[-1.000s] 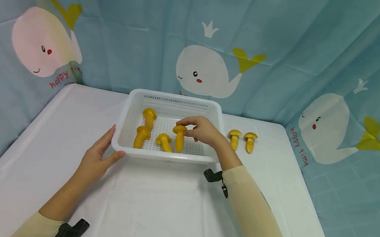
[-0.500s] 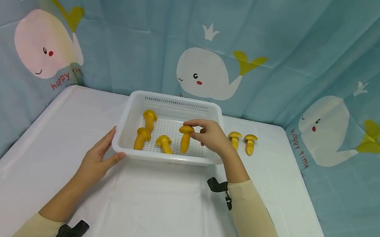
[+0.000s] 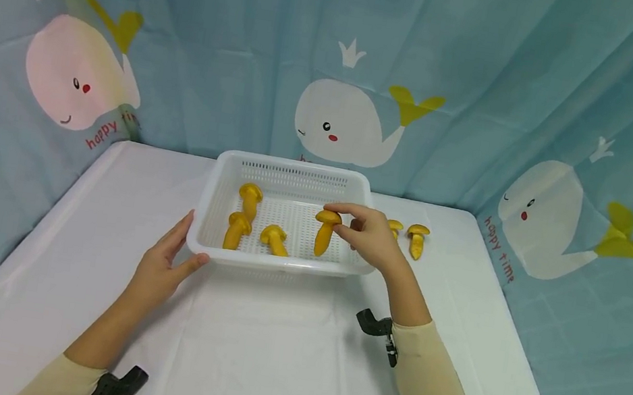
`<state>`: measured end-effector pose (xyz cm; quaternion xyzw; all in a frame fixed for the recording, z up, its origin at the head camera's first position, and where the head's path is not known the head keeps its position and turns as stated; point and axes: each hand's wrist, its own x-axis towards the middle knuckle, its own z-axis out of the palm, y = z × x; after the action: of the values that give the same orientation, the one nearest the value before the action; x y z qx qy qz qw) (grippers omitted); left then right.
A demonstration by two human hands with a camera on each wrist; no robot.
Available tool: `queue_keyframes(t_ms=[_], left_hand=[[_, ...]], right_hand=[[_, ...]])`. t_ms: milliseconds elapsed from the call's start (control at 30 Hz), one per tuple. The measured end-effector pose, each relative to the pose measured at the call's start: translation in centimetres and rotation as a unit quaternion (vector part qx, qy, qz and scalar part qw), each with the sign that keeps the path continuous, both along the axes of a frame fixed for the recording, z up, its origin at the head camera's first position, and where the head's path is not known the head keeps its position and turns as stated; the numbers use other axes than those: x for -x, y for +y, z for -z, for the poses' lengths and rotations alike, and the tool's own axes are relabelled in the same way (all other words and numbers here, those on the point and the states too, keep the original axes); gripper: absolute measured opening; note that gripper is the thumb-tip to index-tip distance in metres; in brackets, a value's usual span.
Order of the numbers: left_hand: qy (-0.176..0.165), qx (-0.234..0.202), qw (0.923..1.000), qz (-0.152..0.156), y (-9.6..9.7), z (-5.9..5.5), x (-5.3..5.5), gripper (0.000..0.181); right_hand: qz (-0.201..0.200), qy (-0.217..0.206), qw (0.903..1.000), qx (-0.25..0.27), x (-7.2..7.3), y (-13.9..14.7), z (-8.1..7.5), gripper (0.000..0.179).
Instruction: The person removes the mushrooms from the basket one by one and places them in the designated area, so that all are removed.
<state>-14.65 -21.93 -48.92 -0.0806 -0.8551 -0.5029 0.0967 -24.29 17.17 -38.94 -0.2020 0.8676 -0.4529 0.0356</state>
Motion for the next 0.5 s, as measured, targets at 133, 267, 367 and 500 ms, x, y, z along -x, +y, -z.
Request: queue_keyframes(t_ms=[133, 267, 367, 500], left_hand=[[0.005, 0.003, 1.0, 0.002, 0.0, -0.1, 0.0, 0.095], [0.007, 0.0, 1.0, 0.003, 0.0, -0.2, 0.1, 0.094], [0.005, 0.002, 1.0, 0.003, -0.1, -0.2, 0.0, 0.094], [0.005, 0.002, 1.0, 0.003, 0.0, 0.1, 0.1, 0.094]], right_hand=[[0.007, 0.014, 0.9998, 0.013, -0.6, 0.8, -0.6, 0.035], [0.005, 0.025, 0.9993, 0.029, -1.2, 1.7, -1.3, 0.036], [0.003, 0.033, 0.9984, 0.046, -1.6, 2.4, -1.5, 0.036], [-0.005, 0.039, 0.9968, 0.07, -2.1, 3.2, -1.6, 0.036]])
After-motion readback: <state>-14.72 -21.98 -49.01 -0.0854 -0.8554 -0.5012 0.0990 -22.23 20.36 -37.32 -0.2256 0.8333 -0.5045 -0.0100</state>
